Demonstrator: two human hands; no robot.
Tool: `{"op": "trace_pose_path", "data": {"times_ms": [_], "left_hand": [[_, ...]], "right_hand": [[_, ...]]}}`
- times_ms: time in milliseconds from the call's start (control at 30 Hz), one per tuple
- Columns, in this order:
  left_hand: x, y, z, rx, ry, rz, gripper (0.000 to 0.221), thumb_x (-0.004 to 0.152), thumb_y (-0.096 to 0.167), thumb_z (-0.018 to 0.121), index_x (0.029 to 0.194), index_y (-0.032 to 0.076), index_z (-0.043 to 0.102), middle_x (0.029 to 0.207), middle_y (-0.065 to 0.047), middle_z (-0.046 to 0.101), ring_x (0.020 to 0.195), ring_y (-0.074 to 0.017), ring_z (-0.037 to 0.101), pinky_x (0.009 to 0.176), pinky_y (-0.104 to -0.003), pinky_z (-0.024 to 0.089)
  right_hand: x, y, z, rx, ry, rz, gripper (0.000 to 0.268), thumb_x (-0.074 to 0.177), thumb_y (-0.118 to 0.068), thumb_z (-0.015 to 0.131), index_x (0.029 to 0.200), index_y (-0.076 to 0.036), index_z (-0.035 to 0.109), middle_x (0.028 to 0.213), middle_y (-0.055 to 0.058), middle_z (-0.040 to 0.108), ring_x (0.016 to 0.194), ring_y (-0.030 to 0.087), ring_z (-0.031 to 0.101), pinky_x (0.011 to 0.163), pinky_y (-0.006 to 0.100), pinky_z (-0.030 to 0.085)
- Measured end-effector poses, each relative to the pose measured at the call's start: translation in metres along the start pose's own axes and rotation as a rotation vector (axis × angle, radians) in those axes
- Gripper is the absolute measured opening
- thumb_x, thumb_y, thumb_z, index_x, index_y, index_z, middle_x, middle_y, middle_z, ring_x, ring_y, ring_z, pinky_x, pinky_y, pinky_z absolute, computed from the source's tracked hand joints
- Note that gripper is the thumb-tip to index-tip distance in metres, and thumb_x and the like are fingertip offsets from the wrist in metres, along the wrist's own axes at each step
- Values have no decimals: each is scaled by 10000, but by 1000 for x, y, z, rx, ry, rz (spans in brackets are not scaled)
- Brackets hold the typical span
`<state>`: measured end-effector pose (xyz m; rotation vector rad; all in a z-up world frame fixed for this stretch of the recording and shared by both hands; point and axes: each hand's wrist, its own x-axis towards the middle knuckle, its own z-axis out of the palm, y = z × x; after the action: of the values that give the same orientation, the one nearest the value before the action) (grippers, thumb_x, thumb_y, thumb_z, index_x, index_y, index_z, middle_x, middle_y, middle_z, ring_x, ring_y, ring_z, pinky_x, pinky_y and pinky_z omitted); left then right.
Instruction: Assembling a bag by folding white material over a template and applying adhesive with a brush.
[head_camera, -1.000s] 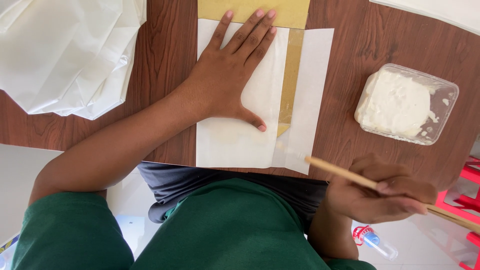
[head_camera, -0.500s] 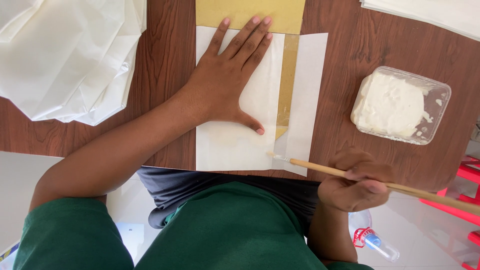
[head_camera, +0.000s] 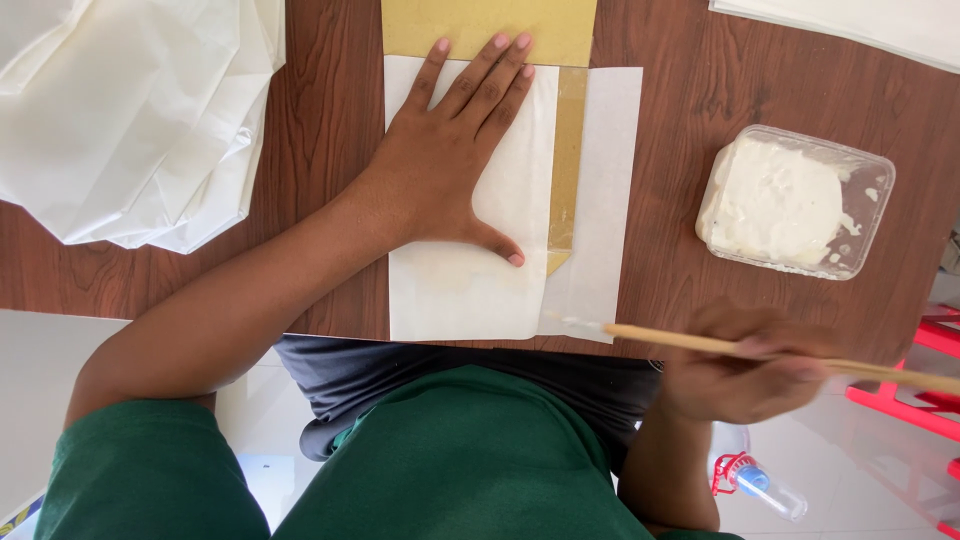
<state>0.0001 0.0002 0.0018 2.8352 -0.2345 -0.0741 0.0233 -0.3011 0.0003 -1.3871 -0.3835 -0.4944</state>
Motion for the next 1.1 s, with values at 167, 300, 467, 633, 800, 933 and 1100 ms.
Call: {"op": "trace_pose_path", "data": {"times_ms": [167,300,467,633,800,933,1100], "left_hand": [[1,0,-1,39,30,27,1568,607,1058,441,1644,-84,161,1721,-218,80,1598,-329,46,1264,-596,-4],[2,-5,3,174,139,75,1105,1011,823,290,1625,-93,357,1710,-218,228,1586,-318,180,1255,-572,122],[6,-9,-6,261,222,132,640,1104,461,473,1536,-10,521,1652,-156,417,1523,-284,366,1184,-498,315],[14,-6,-16,254,319,197,518,1074,432,605,1378,16,662,1590,-127,541,1438,-262,539,1098,-437,416],[17,-5,-16,315,360,188,499,1057,457,654,1332,47,720,1551,-109,619,1395,-251,618,1074,-407,483],[19,-2,-16,318,340,181,511,1048,465,660,1353,60,721,1559,-104,626,1406,-249,622,1112,-400,452],[19,0,-16,304,291,135,535,1030,440,662,1398,52,684,1585,-112,597,1417,-264,612,1113,-433,458]], "right_hand": [[43,-1,-40,-30,144,163,343,1059,-454,529,971,-135,442,807,30,391,545,165,365,427,315,359],[69,-5,-68,-134,282,273,325,942,-435,609,970,-124,519,981,8,473,651,150,414,430,277,315],[85,-6,-89,-303,400,441,245,967,-355,528,1015,-126,601,780,24,538,520,154,485,458,264,333],[83,4,-113,-253,349,598,200,1037,-340,581,1093,-155,634,902,-11,711,523,110,522,445,214,298],[77,14,-123,-128,178,634,186,1091,-275,557,1099,-98,615,886,70,673,488,149,503,473,187,366],[78,13,-106,-90,175,670,211,1089,-247,542,1099,-56,631,861,97,679,444,144,468,441,199,354],[83,14,-90,-128,102,644,238,1080,-270,551,1085,-46,631,859,135,690,443,144,485,442,200,401]]}}
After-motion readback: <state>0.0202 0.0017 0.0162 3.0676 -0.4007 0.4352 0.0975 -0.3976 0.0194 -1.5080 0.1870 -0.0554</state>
